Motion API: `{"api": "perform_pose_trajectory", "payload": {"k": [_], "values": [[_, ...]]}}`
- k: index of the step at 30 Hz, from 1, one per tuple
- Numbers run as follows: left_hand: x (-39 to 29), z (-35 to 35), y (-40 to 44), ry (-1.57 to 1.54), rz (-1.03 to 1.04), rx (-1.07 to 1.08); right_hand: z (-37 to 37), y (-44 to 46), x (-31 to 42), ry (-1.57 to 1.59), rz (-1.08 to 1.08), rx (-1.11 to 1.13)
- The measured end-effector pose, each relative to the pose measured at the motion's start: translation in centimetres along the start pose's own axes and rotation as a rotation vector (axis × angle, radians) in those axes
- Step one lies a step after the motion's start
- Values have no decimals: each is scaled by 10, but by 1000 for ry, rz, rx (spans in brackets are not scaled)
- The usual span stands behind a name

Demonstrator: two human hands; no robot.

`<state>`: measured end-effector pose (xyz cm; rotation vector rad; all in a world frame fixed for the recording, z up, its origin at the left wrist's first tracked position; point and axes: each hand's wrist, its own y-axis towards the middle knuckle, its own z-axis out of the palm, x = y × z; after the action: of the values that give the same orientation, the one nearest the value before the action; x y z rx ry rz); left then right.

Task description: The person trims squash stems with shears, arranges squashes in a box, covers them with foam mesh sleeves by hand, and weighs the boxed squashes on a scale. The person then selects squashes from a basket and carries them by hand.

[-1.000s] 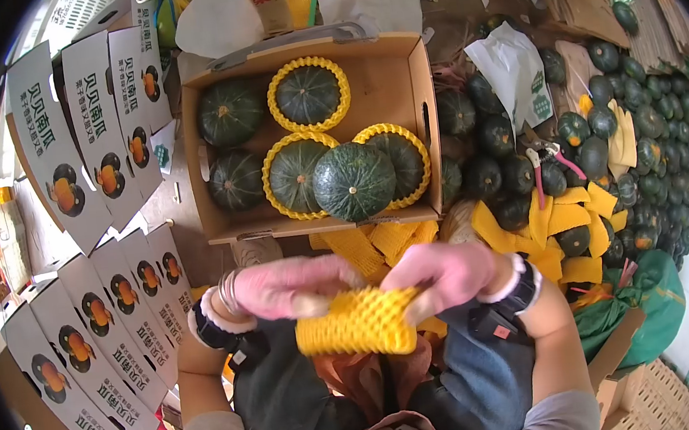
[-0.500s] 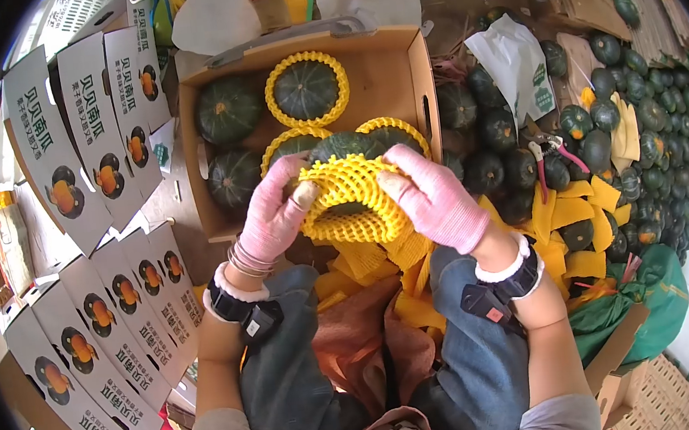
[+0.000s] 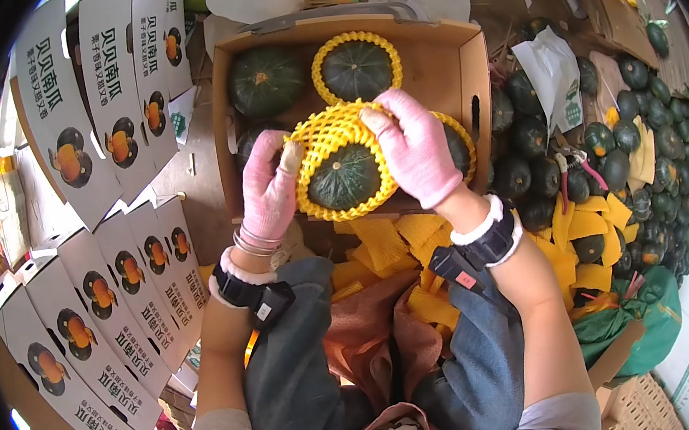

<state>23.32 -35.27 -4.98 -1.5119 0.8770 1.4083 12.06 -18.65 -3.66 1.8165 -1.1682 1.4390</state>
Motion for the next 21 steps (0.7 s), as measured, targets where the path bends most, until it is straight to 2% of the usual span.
{"api": "perform_pose_trajectory", "payload": {"k": [2, 3, 5, 9, 11, 13, 15, 18, 21], "values": [[6, 5, 5, -30, -14, -82, -2, 10, -11, 148, 241, 60], [13, 7, 5, -156, -130, -114, -1, 11, -15, 213, 323, 92], [7, 3, 6, 77, -121, -88, -1, 10, -16, -46, 176, 74], [-19, 3, 0, 511, 152, -194, -10, -9, 14, -478, -334, -180], [-43, -8, -5, 669, 372, 11, -20, -28, 28, -602, -508, -106], [-53, -8, -12, 725, 211, 267, -12, -55, 35, -639, -331, 53], [-34, -10, -9, 588, 207, 237, -11, -52, 29, -558, -244, 45], [-20, -11, -10, 401, 163, 203, -10, -55, 11, -466, -254, 22], [-19, -16, -12, 241, 65, 258, -10, -57, 1, -365, -270, 47]]}}
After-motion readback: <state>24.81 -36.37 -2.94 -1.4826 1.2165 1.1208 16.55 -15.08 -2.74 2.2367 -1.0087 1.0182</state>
